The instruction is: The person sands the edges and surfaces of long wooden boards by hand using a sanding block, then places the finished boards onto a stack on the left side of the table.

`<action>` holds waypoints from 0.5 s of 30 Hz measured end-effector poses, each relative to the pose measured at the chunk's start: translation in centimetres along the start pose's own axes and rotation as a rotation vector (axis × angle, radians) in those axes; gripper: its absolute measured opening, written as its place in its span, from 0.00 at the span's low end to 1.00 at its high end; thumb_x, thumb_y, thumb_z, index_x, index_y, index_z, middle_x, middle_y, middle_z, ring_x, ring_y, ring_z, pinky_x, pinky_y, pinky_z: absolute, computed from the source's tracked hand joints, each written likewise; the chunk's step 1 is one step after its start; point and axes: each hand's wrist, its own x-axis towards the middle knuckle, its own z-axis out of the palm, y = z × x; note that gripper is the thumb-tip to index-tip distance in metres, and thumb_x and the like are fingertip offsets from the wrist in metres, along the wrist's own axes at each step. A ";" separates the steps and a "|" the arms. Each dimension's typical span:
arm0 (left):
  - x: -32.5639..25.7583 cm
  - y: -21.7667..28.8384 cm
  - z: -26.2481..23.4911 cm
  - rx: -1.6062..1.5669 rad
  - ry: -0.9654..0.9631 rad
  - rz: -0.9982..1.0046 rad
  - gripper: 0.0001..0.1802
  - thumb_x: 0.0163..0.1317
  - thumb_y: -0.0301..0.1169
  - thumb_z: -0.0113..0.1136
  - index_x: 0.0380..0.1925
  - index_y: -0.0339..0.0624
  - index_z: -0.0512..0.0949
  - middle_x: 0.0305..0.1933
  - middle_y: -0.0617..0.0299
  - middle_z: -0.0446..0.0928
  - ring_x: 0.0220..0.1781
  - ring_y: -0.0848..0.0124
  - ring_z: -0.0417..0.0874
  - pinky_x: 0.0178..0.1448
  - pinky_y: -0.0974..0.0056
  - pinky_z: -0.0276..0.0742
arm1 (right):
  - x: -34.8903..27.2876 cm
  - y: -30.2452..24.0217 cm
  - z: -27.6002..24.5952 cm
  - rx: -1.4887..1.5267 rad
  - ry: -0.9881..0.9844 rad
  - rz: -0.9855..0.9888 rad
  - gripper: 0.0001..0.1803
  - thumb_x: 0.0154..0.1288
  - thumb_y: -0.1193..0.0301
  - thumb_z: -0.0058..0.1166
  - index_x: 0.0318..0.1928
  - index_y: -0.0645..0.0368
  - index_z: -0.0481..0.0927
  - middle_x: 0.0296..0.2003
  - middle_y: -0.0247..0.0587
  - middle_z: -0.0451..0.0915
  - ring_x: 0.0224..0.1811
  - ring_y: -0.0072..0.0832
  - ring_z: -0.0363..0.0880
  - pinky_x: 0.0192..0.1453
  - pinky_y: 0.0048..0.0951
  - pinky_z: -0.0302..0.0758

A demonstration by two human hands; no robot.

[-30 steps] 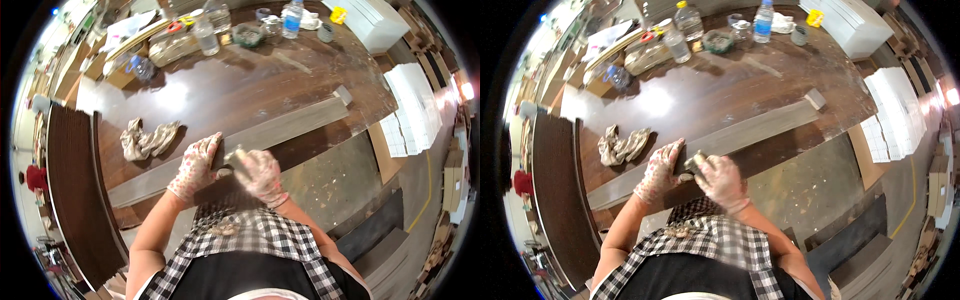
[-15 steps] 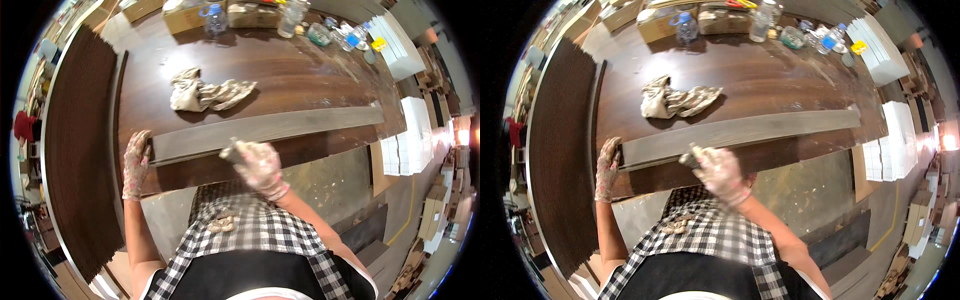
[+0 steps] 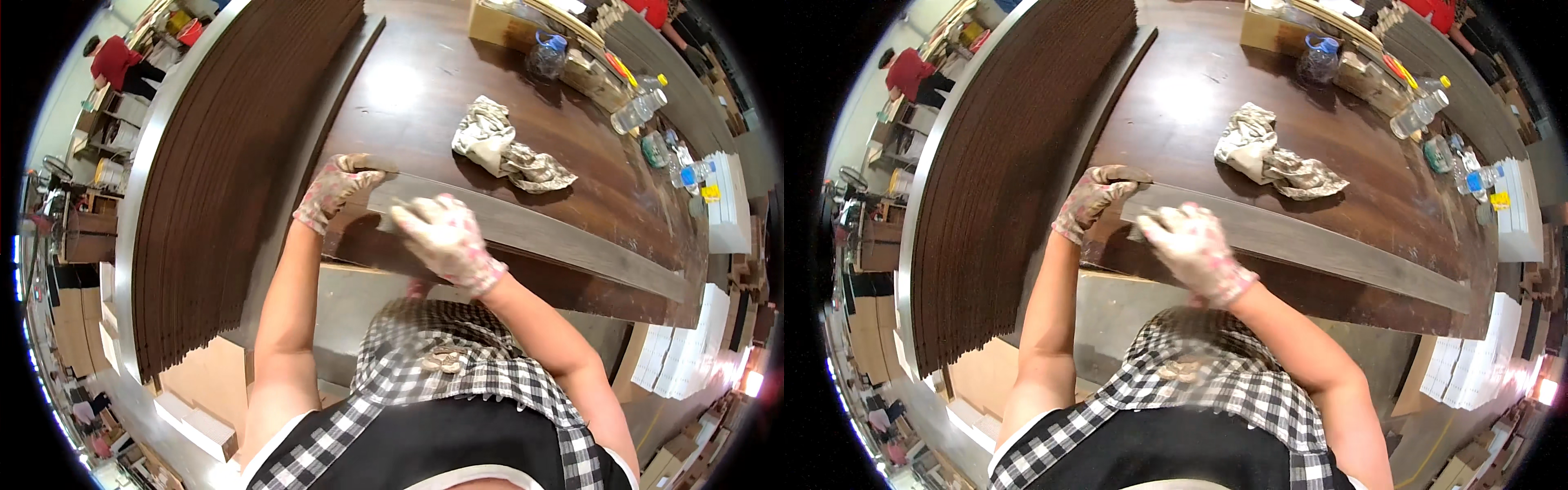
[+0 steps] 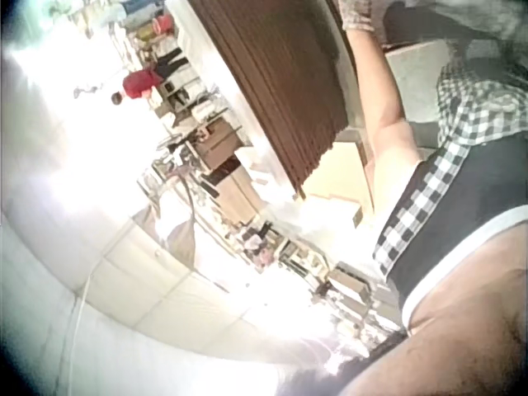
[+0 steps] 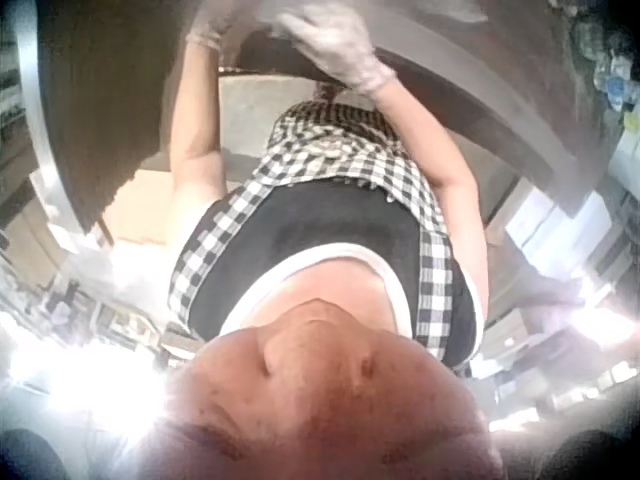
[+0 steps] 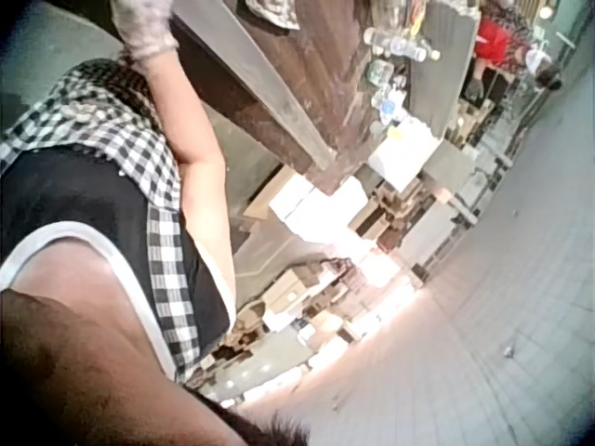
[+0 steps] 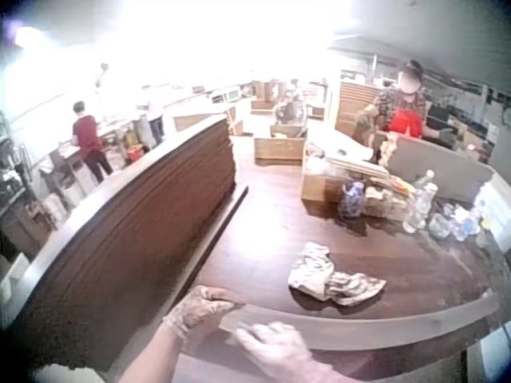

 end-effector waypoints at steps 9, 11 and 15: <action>0.1 -0.2 -0.5 -0.011 -0.067 0.063 0.14 0.66 0.28 0.63 0.49 0.36 0.86 0.49 0.56 0.88 0.53 0.70 0.85 0.61 0.65 0.80 | -2.6 0.7 -1.6 -0.115 -0.121 -0.020 0.19 0.63 0.73 0.57 0.55 0.49 0.82 0.47 0.40 0.84 0.45 0.43 0.83 0.48 0.43 0.78; 0.2 -0.5 -0.5 0.014 -0.028 0.064 0.13 0.66 0.26 0.60 0.48 0.36 0.86 0.49 0.56 0.88 0.52 0.70 0.86 0.60 0.65 0.80 | -6.7 1.4 -6.2 -0.148 -0.067 0.063 0.22 0.57 0.75 0.64 0.53 0.49 0.83 0.47 0.39 0.85 0.43 0.37 0.83 0.46 0.39 0.78; -0.6 1.0 -0.4 0.137 0.010 0.060 0.16 0.66 0.35 0.64 0.46 0.34 0.86 0.48 0.58 0.87 0.54 0.69 0.83 0.63 0.63 0.75 | -18.2 2.9 -13.2 -0.336 0.075 0.322 0.29 0.55 0.75 0.68 0.59 0.57 0.79 0.49 0.42 0.85 0.46 0.39 0.82 0.51 0.40 0.77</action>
